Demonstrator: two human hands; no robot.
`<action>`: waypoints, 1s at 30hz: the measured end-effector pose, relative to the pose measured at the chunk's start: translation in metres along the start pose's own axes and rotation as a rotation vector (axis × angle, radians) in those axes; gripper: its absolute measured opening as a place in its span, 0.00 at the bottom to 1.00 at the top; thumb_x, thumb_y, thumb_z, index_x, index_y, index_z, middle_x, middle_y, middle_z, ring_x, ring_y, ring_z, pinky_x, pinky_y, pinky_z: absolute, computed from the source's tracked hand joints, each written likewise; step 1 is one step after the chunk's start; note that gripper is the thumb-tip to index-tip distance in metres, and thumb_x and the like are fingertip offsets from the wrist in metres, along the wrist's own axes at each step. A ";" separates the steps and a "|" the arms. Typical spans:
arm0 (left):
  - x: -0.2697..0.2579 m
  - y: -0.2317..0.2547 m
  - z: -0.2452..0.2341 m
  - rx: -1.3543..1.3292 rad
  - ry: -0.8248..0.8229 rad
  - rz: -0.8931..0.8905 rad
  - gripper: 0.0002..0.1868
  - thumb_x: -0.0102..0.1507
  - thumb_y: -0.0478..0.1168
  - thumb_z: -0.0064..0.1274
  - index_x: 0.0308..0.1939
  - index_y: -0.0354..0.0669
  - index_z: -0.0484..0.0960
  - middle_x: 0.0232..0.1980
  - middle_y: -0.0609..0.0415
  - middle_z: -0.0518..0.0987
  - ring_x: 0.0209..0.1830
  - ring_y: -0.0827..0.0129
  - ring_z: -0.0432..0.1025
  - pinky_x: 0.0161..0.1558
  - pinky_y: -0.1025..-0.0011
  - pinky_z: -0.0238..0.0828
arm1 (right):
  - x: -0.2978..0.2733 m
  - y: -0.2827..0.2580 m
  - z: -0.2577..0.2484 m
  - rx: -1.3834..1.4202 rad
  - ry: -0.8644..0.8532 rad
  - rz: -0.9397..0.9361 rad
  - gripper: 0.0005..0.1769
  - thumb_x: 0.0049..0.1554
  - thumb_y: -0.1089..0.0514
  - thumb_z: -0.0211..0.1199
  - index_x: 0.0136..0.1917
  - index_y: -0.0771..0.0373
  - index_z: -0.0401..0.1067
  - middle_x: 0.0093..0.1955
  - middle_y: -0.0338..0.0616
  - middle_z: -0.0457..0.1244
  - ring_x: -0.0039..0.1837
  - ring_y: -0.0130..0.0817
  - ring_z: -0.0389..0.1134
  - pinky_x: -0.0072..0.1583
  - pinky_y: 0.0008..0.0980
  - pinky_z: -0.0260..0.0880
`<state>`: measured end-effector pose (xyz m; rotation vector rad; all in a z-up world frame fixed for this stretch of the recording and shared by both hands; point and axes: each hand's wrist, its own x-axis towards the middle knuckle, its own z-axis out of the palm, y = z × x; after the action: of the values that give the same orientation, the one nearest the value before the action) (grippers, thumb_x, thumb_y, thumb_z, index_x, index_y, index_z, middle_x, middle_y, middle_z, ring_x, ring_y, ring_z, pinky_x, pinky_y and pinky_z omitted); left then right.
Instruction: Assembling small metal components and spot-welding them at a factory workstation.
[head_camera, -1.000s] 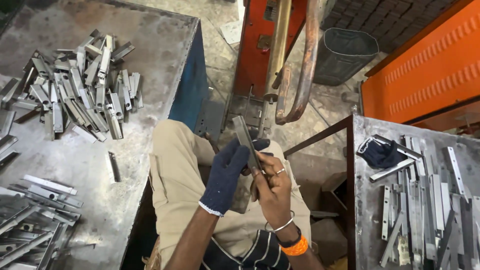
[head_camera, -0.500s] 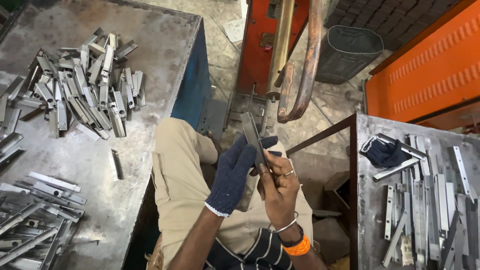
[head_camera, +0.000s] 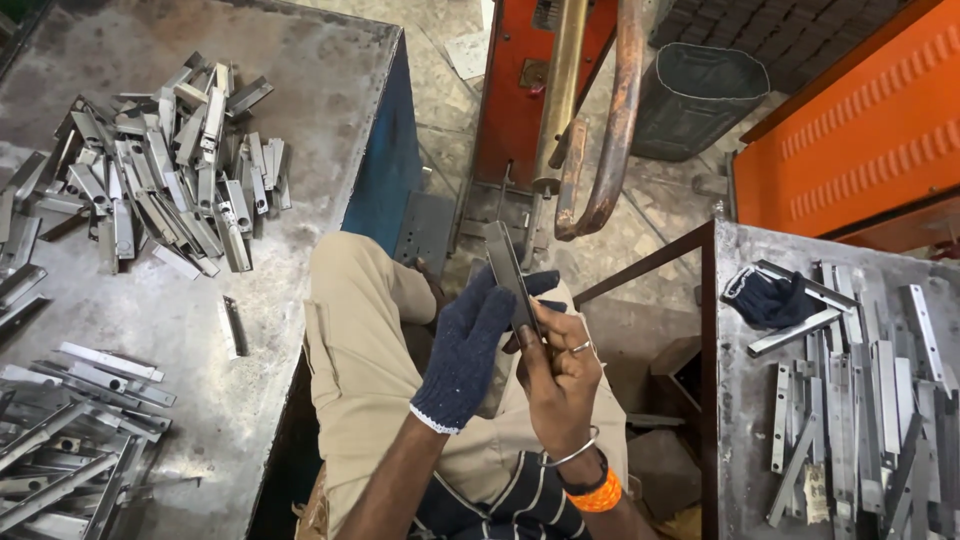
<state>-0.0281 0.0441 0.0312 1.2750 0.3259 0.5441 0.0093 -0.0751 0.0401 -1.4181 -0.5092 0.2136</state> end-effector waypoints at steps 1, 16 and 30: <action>0.000 0.006 0.001 -0.001 0.000 -0.002 0.21 0.72 0.40 0.48 0.64 0.28 0.74 0.49 0.58 0.81 0.48 0.81 0.68 0.52 0.76 0.71 | 0.000 -0.001 0.000 -0.001 0.000 0.002 0.16 0.65 0.70 0.57 0.66 0.69 0.68 0.51 0.41 0.70 0.46 0.17 0.68 0.43 0.17 0.65; 0.002 -0.002 -0.001 -0.252 0.000 -0.227 0.16 0.73 0.48 0.45 0.52 0.39 0.80 0.37 0.63 0.78 0.33 0.83 0.67 0.32 0.80 0.64 | -0.003 -0.014 0.006 0.134 -0.020 0.236 0.21 0.63 0.72 0.54 0.68 0.67 0.67 0.45 0.42 0.68 0.32 0.13 0.55 0.33 0.18 0.51; -0.002 -0.021 -0.003 -0.257 -0.011 -0.180 0.16 0.74 0.45 0.47 0.54 0.36 0.80 0.39 0.61 0.78 0.35 0.82 0.67 0.33 0.79 0.64 | -0.004 -0.015 0.007 0.091 0.040 0.220 0.14 0.64 0.66 0.57 0.64 0.68 0.69 0.41 0.37 0.67 0.33 0.13 0.55 0.32 0.18 0.51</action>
<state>-0.0265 0.0413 0.0098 0.9891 0.3461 0.4104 0.0003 -0.0733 0.0545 -1.3862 -0.3066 0.3792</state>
